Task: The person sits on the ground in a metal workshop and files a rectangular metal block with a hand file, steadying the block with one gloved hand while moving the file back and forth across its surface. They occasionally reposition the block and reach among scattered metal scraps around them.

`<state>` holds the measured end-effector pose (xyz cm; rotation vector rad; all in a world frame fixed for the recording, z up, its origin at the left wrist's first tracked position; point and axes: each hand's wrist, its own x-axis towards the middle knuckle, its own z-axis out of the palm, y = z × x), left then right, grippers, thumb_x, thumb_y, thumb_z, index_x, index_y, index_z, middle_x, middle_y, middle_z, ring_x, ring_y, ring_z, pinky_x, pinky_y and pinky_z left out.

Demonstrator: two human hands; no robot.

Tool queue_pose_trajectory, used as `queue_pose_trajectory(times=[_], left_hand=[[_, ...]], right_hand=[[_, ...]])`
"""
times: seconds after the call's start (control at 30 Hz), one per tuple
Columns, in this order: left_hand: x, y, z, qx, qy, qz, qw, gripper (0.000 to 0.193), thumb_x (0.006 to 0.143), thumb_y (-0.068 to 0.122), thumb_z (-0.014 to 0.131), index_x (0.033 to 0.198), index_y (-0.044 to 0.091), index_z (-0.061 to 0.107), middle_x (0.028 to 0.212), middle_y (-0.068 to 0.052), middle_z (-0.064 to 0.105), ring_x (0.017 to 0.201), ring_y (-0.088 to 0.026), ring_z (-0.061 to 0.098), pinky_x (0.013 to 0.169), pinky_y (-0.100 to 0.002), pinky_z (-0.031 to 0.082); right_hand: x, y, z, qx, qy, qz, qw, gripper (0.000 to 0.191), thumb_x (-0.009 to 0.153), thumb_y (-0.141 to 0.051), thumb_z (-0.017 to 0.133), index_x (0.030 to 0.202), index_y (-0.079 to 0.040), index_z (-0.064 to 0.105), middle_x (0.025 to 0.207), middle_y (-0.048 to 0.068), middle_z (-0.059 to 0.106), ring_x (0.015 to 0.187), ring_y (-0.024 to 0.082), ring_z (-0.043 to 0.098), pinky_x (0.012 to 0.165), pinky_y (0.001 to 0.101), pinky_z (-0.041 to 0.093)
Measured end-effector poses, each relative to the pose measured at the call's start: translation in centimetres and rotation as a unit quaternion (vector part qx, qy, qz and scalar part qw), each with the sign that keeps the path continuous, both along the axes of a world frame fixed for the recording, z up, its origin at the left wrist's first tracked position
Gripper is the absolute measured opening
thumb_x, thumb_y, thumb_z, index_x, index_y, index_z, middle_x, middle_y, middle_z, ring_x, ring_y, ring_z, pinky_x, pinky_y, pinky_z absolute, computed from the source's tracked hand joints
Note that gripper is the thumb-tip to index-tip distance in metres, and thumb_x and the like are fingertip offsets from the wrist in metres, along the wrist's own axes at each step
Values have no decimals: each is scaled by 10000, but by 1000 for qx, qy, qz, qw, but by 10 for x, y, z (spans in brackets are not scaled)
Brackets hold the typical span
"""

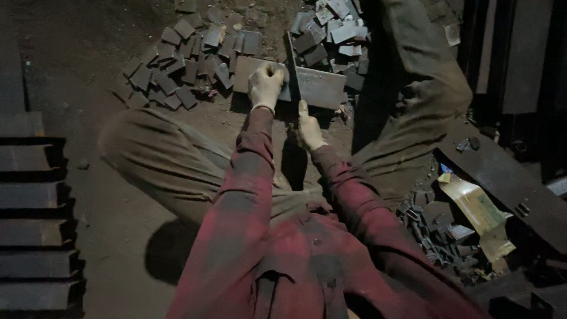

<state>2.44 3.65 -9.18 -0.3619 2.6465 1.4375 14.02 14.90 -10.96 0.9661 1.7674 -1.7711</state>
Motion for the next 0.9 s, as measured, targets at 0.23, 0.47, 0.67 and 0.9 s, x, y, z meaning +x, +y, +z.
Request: queue_pose_trajectory(times=[0.23,0.47,0.67,0.9], left_hand=[[21,11,4,-107,0,13,994,377,931,413,601,959,68,750,972,-254,724,970,-469,679,846,-548,529],[14,3,5,-172,21,-90,981,402,982,386,512,972,64,753,963,-246,738,951,-466,685,888,-556,500],[7,1,3,-202,10,-125,971,369,976,362,520,952,69,743,925,-242,734,933,-454,691,902,-560,494],[8,-3,0,-171,1,-132,976,354,987,329,507,941,65,739,953,-234,736,973,-441,684,931,-560,457]], right_hand=[[-2,-2,1,226,261,90,934,851,1029,-766,220,989,-15,616,563,33,367,475,206,395,448,398,323],[-22,11,9,76,540,-20,838,646,1050,-623,389,919,-29,605,725,32,521,608,180,484,528,383,373],[-18,4,-7,323,384,205,840,639,1161,-547,321,979,-62,695,797,-72,489,772,86,478,697,392,423],[-28,13,-3,-108,403,-143,898,377,1107,-368,550,949,-28,593,809,-14,537,716,150,479,642,338,364]])
